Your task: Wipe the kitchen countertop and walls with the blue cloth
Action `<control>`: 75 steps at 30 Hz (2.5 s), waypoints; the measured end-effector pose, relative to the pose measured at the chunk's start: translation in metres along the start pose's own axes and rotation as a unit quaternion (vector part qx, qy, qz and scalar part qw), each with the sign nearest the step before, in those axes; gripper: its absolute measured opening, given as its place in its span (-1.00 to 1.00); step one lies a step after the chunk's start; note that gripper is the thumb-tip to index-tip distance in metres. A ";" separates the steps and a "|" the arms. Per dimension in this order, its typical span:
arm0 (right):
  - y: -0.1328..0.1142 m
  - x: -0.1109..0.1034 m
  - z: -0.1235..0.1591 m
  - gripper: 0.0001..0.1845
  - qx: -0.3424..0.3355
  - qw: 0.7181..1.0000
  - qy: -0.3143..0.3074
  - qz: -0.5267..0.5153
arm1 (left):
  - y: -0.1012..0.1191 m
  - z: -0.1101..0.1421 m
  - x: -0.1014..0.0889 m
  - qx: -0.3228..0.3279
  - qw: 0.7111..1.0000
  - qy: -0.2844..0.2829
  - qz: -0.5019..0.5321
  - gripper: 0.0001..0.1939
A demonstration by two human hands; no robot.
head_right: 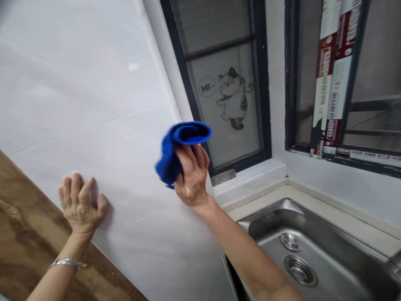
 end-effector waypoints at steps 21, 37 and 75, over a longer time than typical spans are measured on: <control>-0.009 0.101 0.210 -0.63 -0.638 0.736 -0.222 -0.044 | -0.004 0.041 -0.026 0.061 0.987 -0.120 0.086 -0.36; -0.185 0.111 -0.145 -0.37 -0.401 0.903 -0.029 0.151 | -0.066 0.245 -0.130 -0.242 0.899 -0.276 0.239 -0.52; -0.115 0.139 0.103 -0.75 -0.720 0.650 -0.242 -0.006 | -0.051 0.058 -0.002 -0.442 0.821 0.039 0.359 -0.25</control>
Point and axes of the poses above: each hand's wrist, its own z-axis away from the middle knuckle, its own x-axis out of the palm, y = z × x, the point moved 4 cm from there along -z, towards the middle knuckle, and after that the axes turned 7 degrees about z, right-handed, at the moved point
